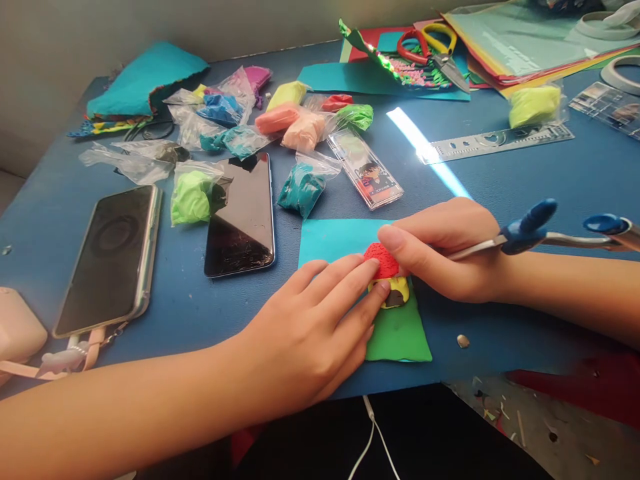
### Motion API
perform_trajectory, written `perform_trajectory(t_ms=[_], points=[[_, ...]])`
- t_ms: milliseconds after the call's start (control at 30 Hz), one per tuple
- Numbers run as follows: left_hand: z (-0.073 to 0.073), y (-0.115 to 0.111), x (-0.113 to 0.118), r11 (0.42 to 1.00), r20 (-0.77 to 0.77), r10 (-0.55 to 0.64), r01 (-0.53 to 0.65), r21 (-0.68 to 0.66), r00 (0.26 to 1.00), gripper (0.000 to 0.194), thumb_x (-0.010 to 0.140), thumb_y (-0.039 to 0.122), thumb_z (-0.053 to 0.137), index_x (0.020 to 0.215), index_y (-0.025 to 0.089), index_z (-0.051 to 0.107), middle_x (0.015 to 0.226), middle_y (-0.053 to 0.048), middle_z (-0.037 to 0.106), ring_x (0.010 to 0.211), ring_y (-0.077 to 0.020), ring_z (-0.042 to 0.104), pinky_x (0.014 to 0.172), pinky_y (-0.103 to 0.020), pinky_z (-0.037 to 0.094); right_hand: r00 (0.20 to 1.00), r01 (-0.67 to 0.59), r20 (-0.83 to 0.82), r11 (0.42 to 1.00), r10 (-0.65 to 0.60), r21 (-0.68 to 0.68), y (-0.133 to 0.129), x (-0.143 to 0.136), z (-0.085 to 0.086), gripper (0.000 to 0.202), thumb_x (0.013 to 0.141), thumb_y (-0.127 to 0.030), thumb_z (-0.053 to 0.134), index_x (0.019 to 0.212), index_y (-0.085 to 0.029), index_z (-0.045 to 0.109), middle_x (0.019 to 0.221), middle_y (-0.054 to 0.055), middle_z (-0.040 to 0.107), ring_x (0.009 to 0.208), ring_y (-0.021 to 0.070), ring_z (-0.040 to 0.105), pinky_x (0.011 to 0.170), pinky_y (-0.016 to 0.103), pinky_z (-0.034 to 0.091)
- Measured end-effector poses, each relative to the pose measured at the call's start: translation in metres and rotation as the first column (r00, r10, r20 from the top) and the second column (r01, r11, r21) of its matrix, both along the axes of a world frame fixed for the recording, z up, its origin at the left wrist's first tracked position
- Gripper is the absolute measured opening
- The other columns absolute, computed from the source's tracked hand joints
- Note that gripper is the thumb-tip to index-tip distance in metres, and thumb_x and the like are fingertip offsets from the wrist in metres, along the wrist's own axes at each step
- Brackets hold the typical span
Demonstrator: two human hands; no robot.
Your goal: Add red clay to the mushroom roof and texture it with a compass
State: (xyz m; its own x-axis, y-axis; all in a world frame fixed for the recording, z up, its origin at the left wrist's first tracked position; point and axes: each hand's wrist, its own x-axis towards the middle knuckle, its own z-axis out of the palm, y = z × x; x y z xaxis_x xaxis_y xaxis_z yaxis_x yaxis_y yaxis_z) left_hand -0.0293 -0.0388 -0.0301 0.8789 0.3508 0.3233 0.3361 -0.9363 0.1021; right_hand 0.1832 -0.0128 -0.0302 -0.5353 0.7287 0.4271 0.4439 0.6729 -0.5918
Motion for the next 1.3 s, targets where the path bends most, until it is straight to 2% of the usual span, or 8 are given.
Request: perform_trajectory(t_ms=[200,333,600,800,1100,1300], points=[[-0.0014,-0.0019,-0.0001,0.996,-0.05,0.042,-0.046,-0.08,0.998,0.041,0.096,0.014,0.041,0.136,0.006,0.05,0.137,-0.019,0.054,0.128,-0.0329,0.049,0.096,-0.046,0.045,0.999,0.019,-0.03,0.998,-0.021,-0.065,0.0007,0.0007,0.0048,0.054,0.102,-0.04,0.033,0.053,-0.018,0.045,0.046,-0.005,0.036,0.044,0.0045,0.035,0.043,0.021,0.03],[-0.0021,-0.0036,0.0002,0.993,-0.062,0.064,-0.069,-0.097,0.996,0.042,0.095,0.015,0.043,0.136,0.008,0.051,0.139,-0.02,0.052,0.129,-0.0344,0.047,0.099,-0.048,0.043,1.0,0.005,-0.012,0.996,-0.006,-0.091,0.0014,-0.0002,0.0085,0.055,0.102,-0.043,0.032,0.054,-0.018,0.043,0.045,-0.006,0.036,0.043,0.0043,0.035,0.042,0.021,0.03],[-0.0025,-0.0031,-0.0006,0.99,-0.077,0.076,-0.084,-0.114,0.994,0.043,0.094,0.016,0.043,0.137,0.01,0.05,0.144,-0.021,0.046,0.135,-0.0341,0.042,0.102,-0.049,0.041,0.998,0.036,-0.057,0.996,-0.041,-0.08,0.0013,-0.0012,0.0029,0.053,0.101,-0.042,0.035,0.054,-0.019,0.043,0.045,-0.006,0.039,0.043,0.0047,0.038,0.043,0.022,0.031],[-0.0025,-0.0029,-0.0004,0.991,-0.078,0.06,-0.068,-0.112,0.995,0.045,0.093,0.015,0.044,0.137,0.009,0.05,0.146,-0.021,0.045,0.136,-0.0338,0.042,0.104,-0.049,0.04,0.998,0.051,-0.02,0.99,-0.054,-0.131,0.0037,-0.0023,0.0027,0.058,0.1,-0.05,0.03,0.053,-0.019,0.041,0.046,-0.004,0.038,0.046,0.0063,0.04,0.044,0.023,0.031],[-0.0023,0.0003,-0.0021,0.997,-0.106,0.012,-0.02,-0.077,0.994,0.049,0.094,0.017,0.044,0.142,0.005,0.043,0.145,-0.023,0.045,0.134,-0.0352,0.043,0.103,-0.049,0.041,1.0,-0.02,0.003,0.987,0.021,-0.156,0.005,-0.0026,-0.0001,0.052,0.101,-0.044,0.033,0.057,-0.018,0.042,0.049,-0.006,0.039,0.046,0.0049,0.035,0.045,0.022,0.028],[-0.0027,-0.0014,-0.0008,0.994,-0.077,0.055,-0.062,-0.092,0.996,0.044,0.095,0.016,0.042,0.138,0.008,0.048,0.143,-0.022,0.048,0.133,-0.0335,0.045,0.103,-0.049,0.041,0.999,0.003,0.036,0.985,0.003,-0.172,0.0034,-0.0025,0.0073,0.049,0.1,-0.037,0.037,0.056,-0.018,0.042,0.048,-0.006,0.036,0.047,0.0053,0.035,0.045,0.022,0.027]])
